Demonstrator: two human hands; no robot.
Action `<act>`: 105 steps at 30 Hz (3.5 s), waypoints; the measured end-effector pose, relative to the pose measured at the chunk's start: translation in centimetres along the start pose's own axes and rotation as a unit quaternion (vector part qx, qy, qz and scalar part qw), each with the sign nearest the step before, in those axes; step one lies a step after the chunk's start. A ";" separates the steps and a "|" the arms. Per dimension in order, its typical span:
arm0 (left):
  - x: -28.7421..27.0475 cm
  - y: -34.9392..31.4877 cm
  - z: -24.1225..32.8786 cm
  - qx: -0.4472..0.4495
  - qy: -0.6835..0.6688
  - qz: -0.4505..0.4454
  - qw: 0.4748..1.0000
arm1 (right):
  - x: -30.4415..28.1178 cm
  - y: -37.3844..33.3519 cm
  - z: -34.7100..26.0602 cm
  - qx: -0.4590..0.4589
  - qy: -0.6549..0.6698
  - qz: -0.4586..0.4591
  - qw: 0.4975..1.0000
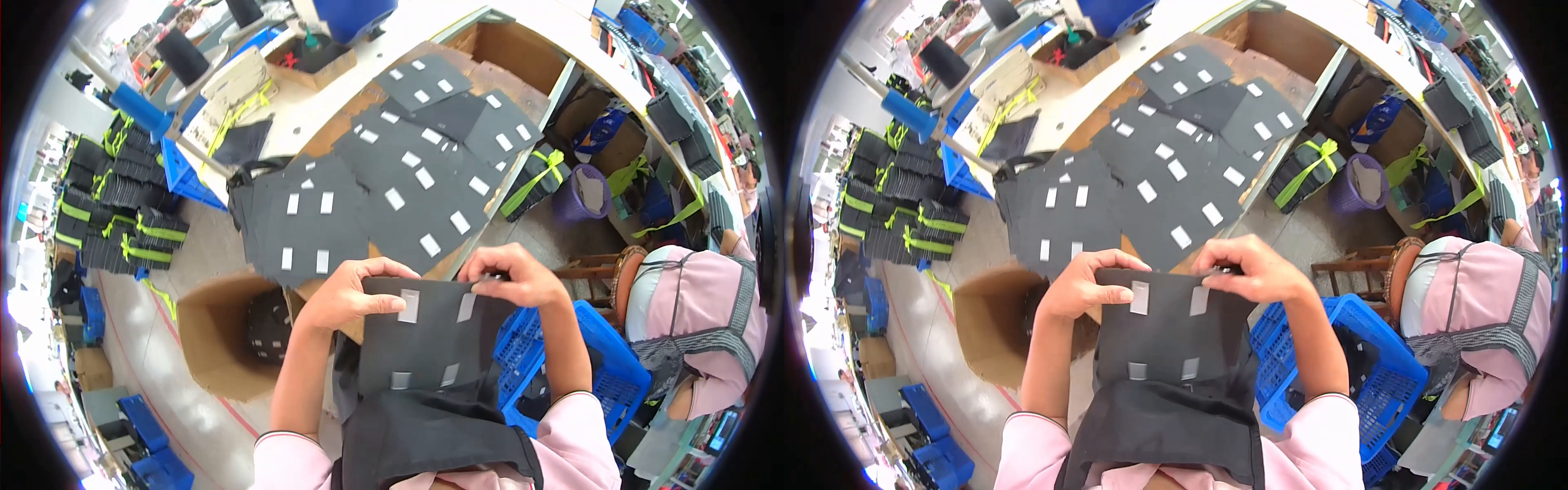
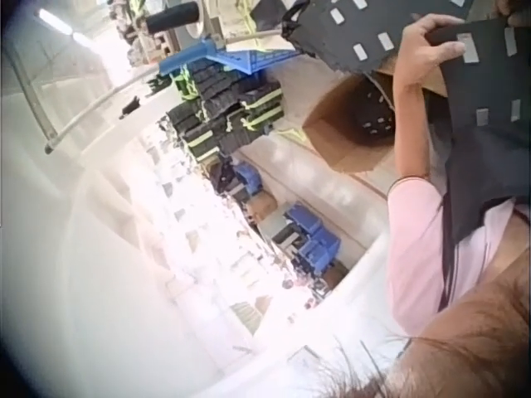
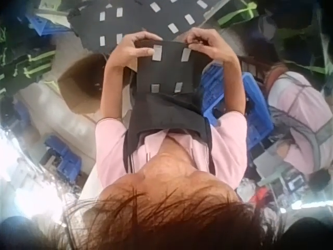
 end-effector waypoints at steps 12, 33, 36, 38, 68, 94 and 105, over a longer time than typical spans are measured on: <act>1.9 -4.9 -6.1 0.020 -0.177 0.276 0.944 | 7.3 -3.4 -1.4 -0.107 -0.293 0.341 0.887; 3.0 -5.4 -3.6 0.092 0.070 0.298 0.948 | 9.3 -4.1 -0.2 -0.185 -0.334 0.293 0.877; 3.6 -5.4 -3.9 0.026 -0.040 0.264 0.963 | 9.6 -3.2 -0.8 -0.158 -0.353 0.271 0.881; 3.5 -5.5 -4.0 0.033 -0.017 0.268 0.963 | 9.7 -3.3 -0.9 -0.165 -0.372 0.245 0.880; 4.2 -4.8 -6.4 -0.039 -0.148 0.231 0.961 | 9.4 -3.5 1.2 -0.111 -0.289 0.278 0.909; 1.8 -5.9 -5.8 0.087 -0.231 0.367 0.897 | 14.5 -4.6 11.8 0.233 0.553 0.150 0.786; 1.0 -11.7 3.0 0.228 0.394 0.442 0.773 | 7.5 -0.7 3.6 0.005 -0.013 0.241 0.970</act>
Point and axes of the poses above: each hand's wrist, its own y-axis towards the middle knuckle, its own x-axis out of the palm, z = x × y, the point moved 6 cm from there along y, towards the middle knuckle, and after that the axes turned 2 degrees about x, right-handed, at the moved point
